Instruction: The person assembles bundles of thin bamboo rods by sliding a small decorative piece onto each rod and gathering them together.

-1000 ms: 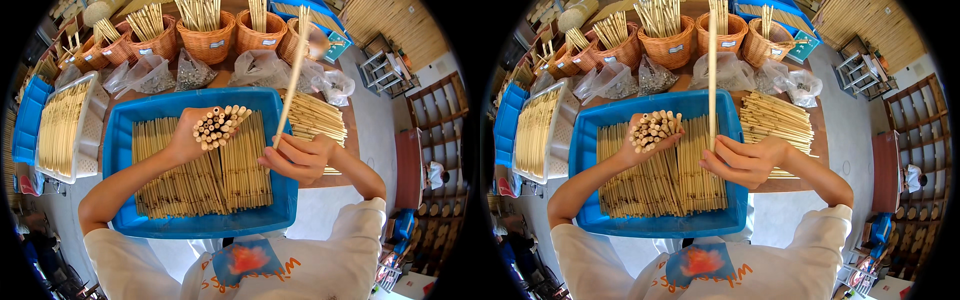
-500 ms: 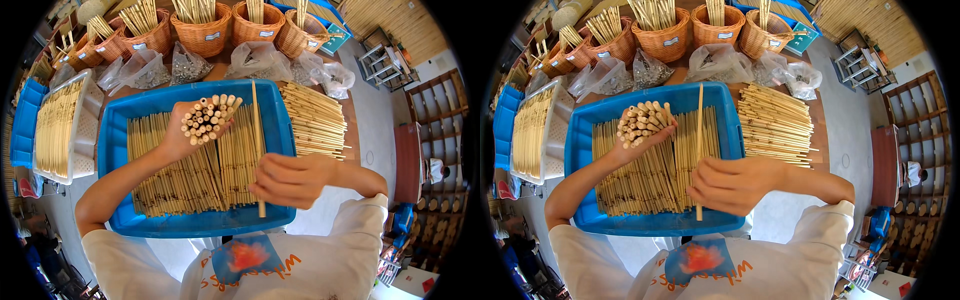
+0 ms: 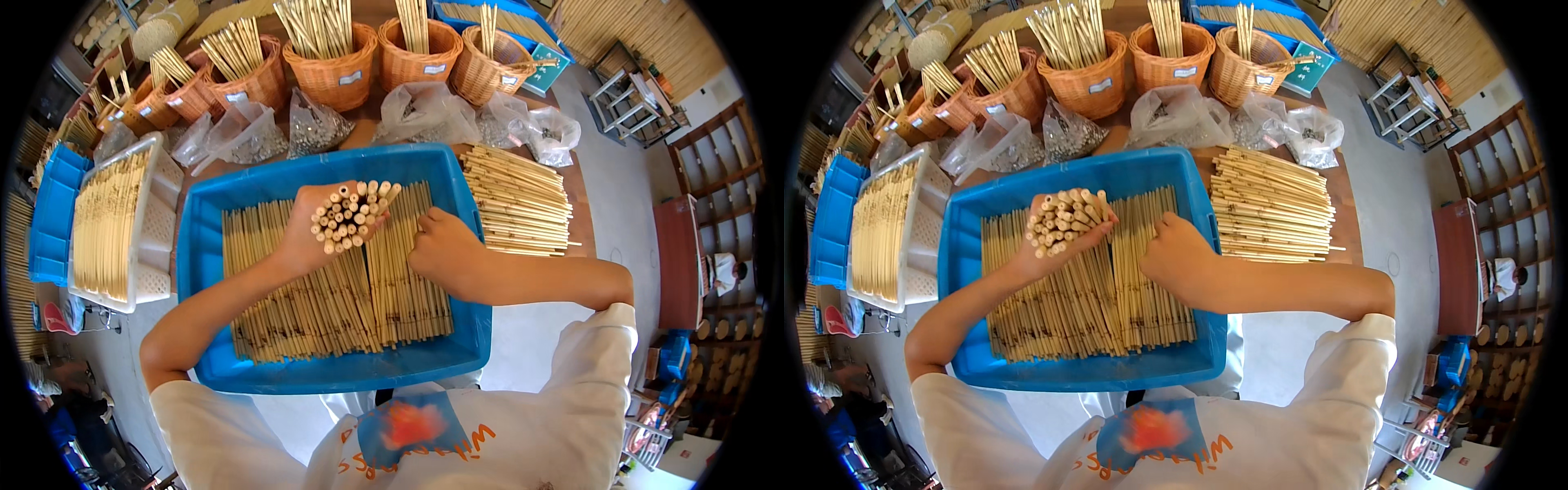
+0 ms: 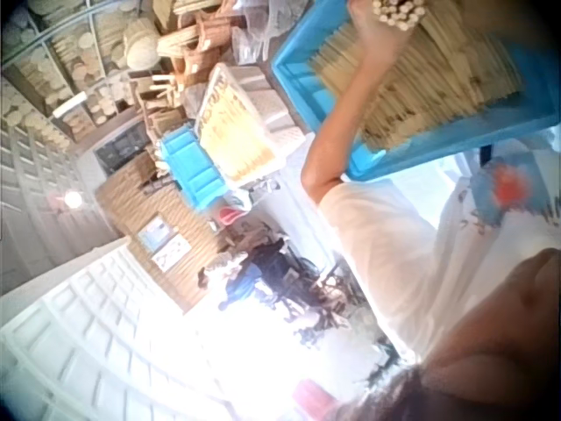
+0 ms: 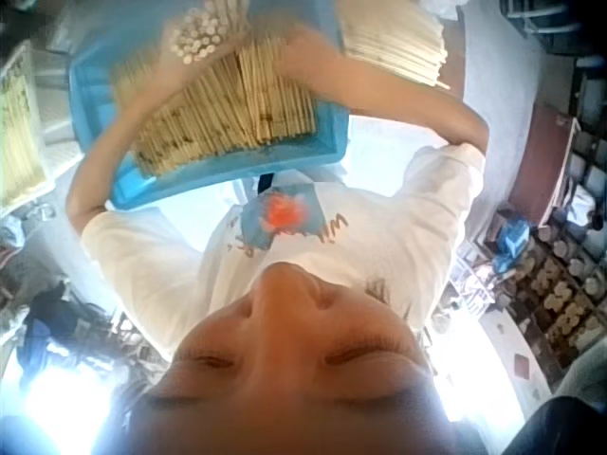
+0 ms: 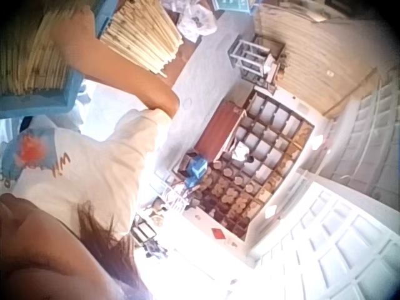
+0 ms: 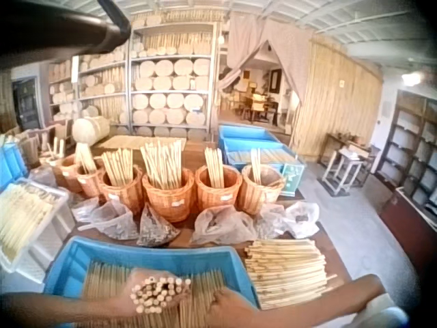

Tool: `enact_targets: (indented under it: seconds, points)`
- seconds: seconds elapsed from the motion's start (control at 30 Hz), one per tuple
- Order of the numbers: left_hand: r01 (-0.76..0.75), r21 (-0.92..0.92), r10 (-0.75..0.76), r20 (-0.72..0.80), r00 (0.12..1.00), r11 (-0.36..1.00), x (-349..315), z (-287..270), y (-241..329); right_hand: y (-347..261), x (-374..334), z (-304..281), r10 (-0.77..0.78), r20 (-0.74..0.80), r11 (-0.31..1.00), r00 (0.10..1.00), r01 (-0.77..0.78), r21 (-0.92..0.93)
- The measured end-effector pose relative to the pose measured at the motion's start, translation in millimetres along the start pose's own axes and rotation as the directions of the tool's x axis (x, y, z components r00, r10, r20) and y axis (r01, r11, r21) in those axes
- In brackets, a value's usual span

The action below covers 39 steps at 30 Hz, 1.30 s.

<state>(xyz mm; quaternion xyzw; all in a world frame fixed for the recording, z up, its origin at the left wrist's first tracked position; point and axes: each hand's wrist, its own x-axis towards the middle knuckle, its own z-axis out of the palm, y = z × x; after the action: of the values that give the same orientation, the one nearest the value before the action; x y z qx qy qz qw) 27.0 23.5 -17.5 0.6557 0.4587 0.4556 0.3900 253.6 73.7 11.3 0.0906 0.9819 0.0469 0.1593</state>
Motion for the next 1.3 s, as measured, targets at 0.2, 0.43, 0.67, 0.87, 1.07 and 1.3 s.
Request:
enact_targets:
  seconds: [0.2, 0.43, 0.67, 0.87, 1.07, 1.3]
  points:
    - [0.017, 0.023, -0.017, -0.031, 0.999, 1.0, 1, 2, 0, -8, 23, 10, 0.026, 0.076, 0.998, 0.997, -0.022, -0.052]
    - [-0.033, -0.021, 0.032, -0.032, 0.999, 0.999, 1, 3, -2, 1, 12, -1, 0.047, -0.038, 0.999, 0.998, -0.045, 0.031]
    - [-0.082, 0.087, 0.089, -0.07, 0.994, 0.993, -1, 4, -3, 2, -30, -61, 0.35, -0.653, 0.821, 0.672, 0.116, 0.559]
    - [-0.151, 0.043, 0.154, -0.093, 0.984, 0.988, 3, 6, -3, -16, -17, -57, 0.3, -0.849, 0.886, 0.435, 0.202, 0.416]
    - [-0.114, 0.076, 0.12, -0.09, 0.989, 0.991, 2, 4, -4, -12, -3, -48, 0.14, -0.915, 0.973, 0.379, 0.119, 0.198]
    - [-0.11, 0.125, 0.115, -0.035, 0.993, 0.986, 2, 2, -7, -13, -15, -61, 0.222, -0.805, 0.916, 0.55, 0.167, 0.366]
